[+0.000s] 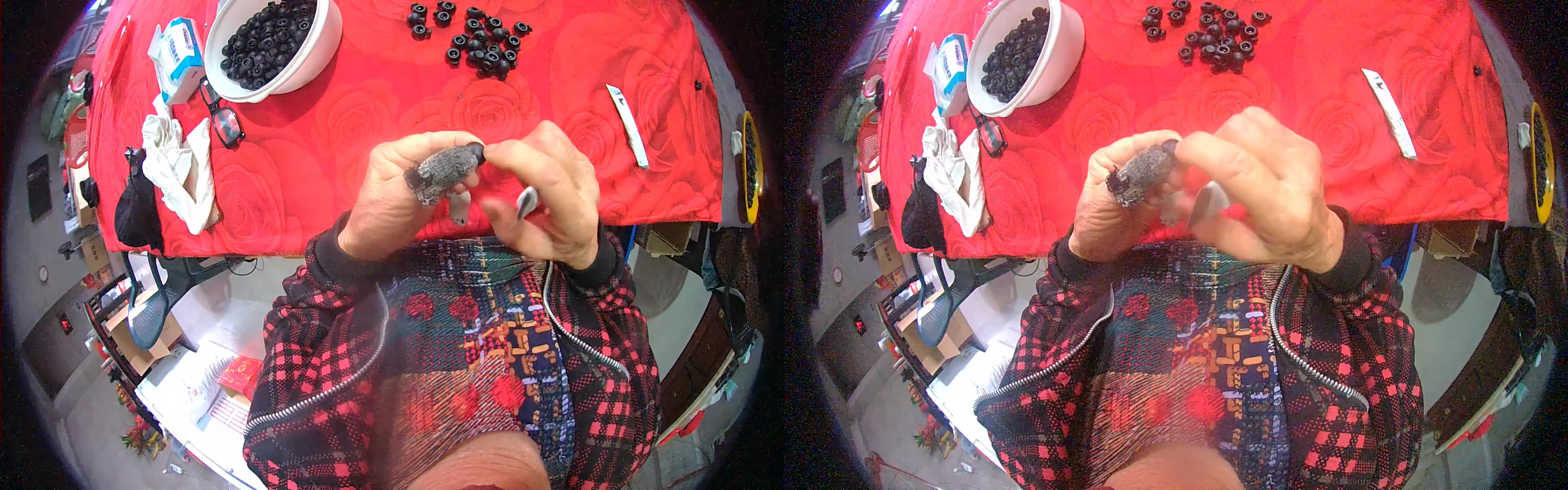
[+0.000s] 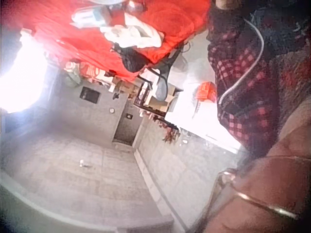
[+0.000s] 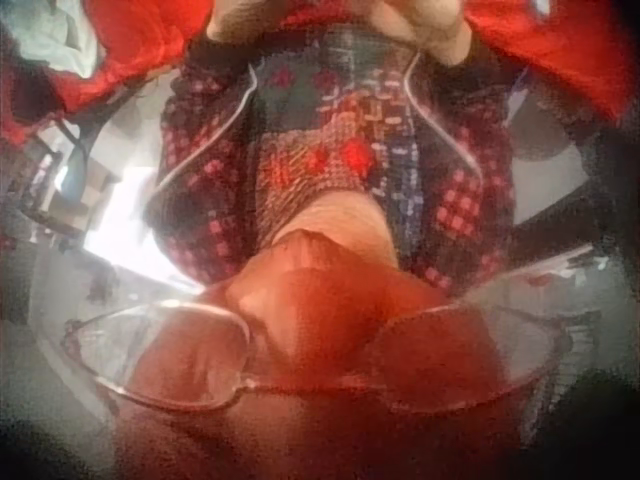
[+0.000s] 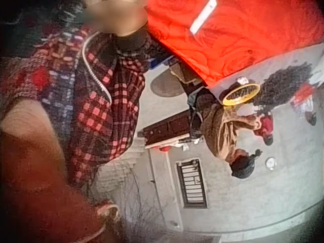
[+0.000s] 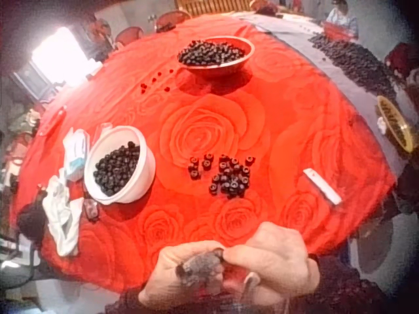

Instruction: The person sits at a table and cleans small black beads one by one using a white cloth. They pick up a bead from a white bowl, rub it with the cloth, and place it on the red tablecloth. The process is repeated continuously throughout the video.

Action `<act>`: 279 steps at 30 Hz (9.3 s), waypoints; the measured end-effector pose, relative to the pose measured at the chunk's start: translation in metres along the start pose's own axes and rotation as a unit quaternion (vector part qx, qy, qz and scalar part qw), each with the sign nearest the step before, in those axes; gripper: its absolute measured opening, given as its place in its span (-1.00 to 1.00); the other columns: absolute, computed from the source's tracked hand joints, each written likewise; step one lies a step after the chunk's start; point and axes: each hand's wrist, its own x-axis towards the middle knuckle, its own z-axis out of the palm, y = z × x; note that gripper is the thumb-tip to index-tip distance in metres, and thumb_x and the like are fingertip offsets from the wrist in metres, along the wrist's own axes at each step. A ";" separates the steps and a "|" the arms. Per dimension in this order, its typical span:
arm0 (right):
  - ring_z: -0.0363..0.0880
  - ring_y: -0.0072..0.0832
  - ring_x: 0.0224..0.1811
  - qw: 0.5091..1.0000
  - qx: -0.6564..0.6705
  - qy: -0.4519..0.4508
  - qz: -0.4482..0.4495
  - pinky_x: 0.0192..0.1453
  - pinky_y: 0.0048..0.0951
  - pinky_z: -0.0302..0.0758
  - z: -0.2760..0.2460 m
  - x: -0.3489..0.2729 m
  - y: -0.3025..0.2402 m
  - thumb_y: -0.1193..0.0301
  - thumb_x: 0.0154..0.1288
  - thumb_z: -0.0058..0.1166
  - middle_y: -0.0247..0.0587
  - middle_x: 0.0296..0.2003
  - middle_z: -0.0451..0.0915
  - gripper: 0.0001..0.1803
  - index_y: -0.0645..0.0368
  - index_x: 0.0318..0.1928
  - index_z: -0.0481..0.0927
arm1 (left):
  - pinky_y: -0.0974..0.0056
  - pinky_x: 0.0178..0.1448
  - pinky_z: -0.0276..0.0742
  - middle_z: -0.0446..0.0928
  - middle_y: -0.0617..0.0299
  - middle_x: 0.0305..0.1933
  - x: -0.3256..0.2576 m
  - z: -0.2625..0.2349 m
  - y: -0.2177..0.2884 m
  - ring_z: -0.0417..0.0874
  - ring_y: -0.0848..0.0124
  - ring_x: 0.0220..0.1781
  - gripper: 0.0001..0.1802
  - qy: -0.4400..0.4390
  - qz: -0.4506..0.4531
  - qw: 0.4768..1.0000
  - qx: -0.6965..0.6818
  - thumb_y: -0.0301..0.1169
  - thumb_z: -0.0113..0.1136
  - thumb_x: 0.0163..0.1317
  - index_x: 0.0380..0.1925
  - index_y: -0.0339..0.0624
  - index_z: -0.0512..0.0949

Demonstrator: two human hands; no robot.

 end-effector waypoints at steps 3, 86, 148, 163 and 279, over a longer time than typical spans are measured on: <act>0.47 -0.17 -0.37 0.973 0.147 -0.040 0.175 -0.27 -0.30 0.41 -0.012 -0.005 0.000 0.42 0.03 0.09 -0.01 -0.34 0.47 -0.59 0.34 -0.08 0.43 | 0.39 -0.44 0.54 0.56 0.13 -0.30 0.002 0.000 0.006 0.58 0.45 -0.41 -0.69 0.006 0.001 0.999 0.032 -0.42 0.09 0.25 -0.07 -0.39 0.50; 0.42 -0.42 -0.46 0.939 0.222 -0.116 0.238 -0.39 -0.44 0.31 0.003 -0.013 0.040 0.50 0.23 0.02 -0.19 -0.46 0.43 -0.83 0.32 -0.20 0.49 | 0.42 -0.40 0.53 0.55 0.22 -0.36 0.015 -0.012 -0.006 0.56 0.50 -0.41 -0.75 0.050 -0.015 0.996 0.070 -0.43 0.08 0.27 -0.13 -0.36 0.54; 0.46 -0.30 -0.42 0.972 0.108 -0.073 0.194 -0.35 -0.38 0.38 0.000 -0.007 0.010 0.49 0.13 0.11 -0.13 -0.45 0.44 -0.77 0.29 -0.19 0.48 | 0.48 -0.36 0.50 0.55 0.21 -0.28 0.005 0.000 -0.002 0.57 0.53 -0.39 -0.77 0.050 0.084 0.982 0.160 -0.49 0.11 0.23 -0.15 -0.38 0.54; 0.47 -0.68 -0.40 0.891 0.241 0.003 0.384 -0.37 -0.58 0.39 0.015 0.000 -0.004 0.46 0.16 0.19 -0.37 -0.43 0.52 -0.79 0.27 -0.20 0.52 | 0.39 -0.30 0.54 0.61 0.09 -0.25 0.017 -0.005 -0.003 0.63 0.36 -0.29 -0.68 0.054 0.377 0.759 0.528 -0.63 0.27 -0.01 -0.17 -0.33 0.56; 0.49 -0.28 -0.44 0.969 0.130 -0.042 0.207 -0.40 -0.41 0.40 -0.002 -0.007 0.014 0.50 0.01 0.22 -0.15 -0.45 0.46 -0.69 0.26 -0.18 0.52 | 0.40 -0.27 0.47 0.49 0.26 -0.29 0.013 -0.019 -0.002 0.48 0.49 -0.28 -0.55 0.007 -0.036 0.998 -0.052 -0.24 0.16 0.21 0.00 -0.34 0.44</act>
